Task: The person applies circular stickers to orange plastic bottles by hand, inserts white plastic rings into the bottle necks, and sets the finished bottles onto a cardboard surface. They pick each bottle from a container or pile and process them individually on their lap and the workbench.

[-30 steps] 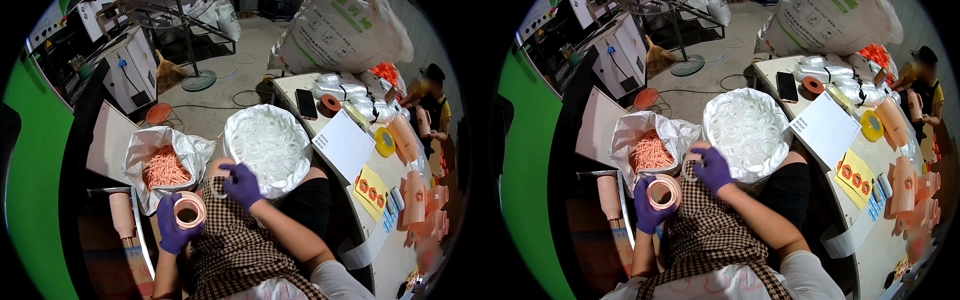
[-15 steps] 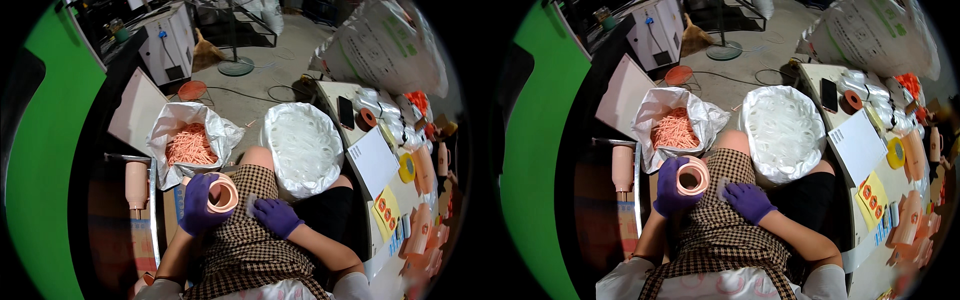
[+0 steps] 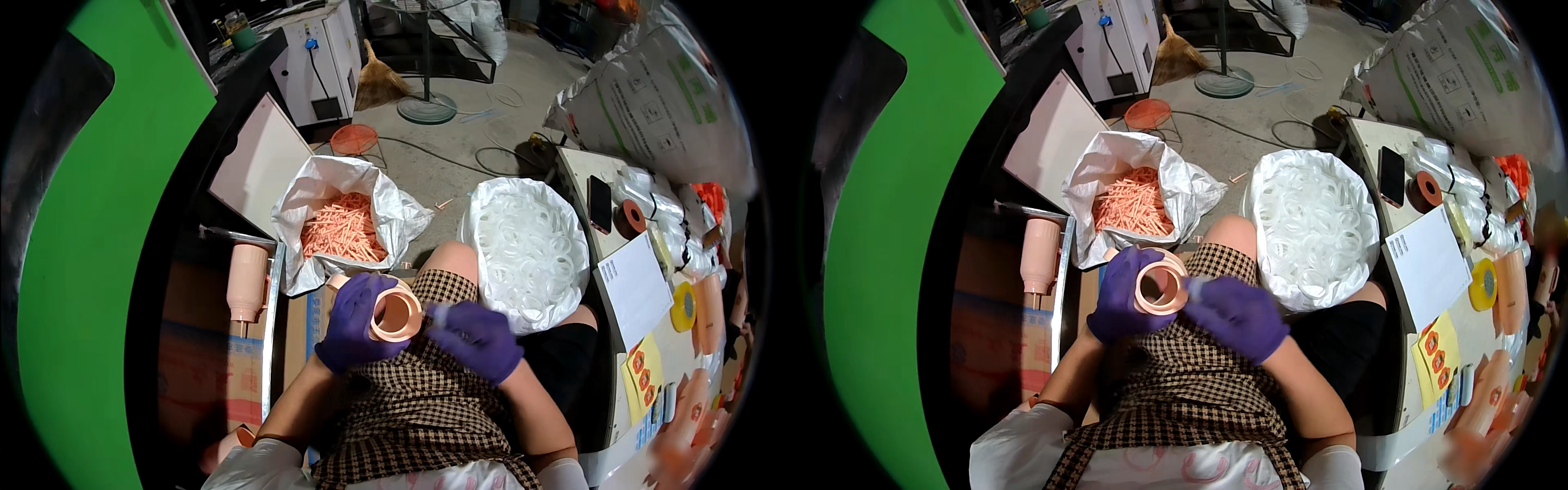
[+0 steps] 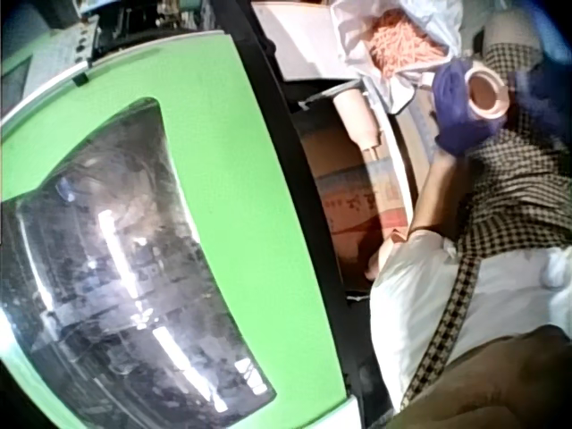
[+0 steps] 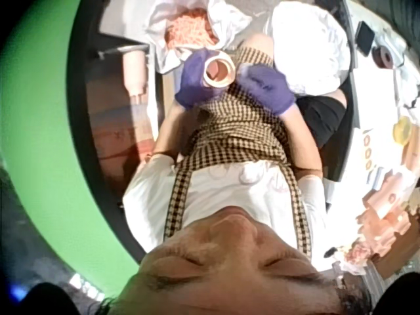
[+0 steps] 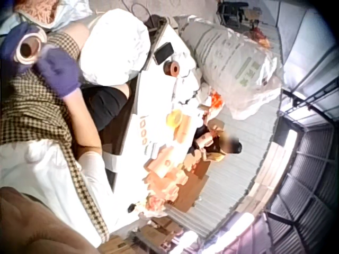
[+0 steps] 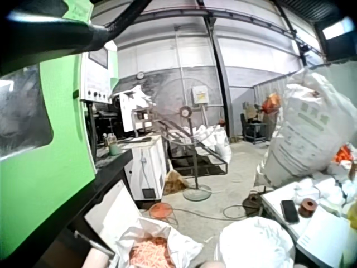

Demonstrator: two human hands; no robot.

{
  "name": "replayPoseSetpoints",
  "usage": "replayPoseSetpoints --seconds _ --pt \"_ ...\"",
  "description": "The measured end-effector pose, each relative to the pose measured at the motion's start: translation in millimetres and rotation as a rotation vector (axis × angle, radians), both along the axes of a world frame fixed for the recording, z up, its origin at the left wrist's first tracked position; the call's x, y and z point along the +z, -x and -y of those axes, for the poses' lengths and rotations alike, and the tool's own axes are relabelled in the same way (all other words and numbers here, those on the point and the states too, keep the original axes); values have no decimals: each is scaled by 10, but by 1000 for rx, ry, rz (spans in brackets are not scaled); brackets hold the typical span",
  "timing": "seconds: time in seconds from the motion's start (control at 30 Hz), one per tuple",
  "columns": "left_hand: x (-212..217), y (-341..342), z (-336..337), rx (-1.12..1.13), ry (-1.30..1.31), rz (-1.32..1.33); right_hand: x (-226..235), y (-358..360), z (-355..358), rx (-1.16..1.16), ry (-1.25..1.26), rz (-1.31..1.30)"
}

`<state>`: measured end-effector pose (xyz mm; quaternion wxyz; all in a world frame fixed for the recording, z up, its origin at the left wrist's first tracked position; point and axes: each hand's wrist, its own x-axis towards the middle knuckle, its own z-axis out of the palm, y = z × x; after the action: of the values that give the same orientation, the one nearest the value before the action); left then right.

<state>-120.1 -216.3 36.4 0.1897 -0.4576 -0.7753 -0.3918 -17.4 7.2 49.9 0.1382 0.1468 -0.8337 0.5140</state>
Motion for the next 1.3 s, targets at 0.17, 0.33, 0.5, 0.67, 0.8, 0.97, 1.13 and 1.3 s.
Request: replayPoseSetpoints --seconds 0.17,0.33,0.5,0.67,0.8,0.97,1.13,1.3 --pt "85 -8 -74 -66 -88 -3 -204 178 402 64 -128 -33" --pt "-65 0 -95 -52 113 -173 -365 294 590 -118 -333 19" --pt "-215 -5 -69 -14 171 -89 -484 262 695 -183 -384 41" --pt "-174 -110 -133 -39 213 -180 -529 151 538 -13 -324 262" --pt "-160 -65 -165 19 103 82 -387 -183 223 147 113 31" --pt "-215 9 -27 22 83 214 -589 -672 -700 -688 -792 14" --pt "142 -270 109 -121 294 -32 -848 -644 -1330 -593 -722 226" --pt "426 -586 -155 -555 545 -538 -460 -189 -1553 -875 -556 -58"
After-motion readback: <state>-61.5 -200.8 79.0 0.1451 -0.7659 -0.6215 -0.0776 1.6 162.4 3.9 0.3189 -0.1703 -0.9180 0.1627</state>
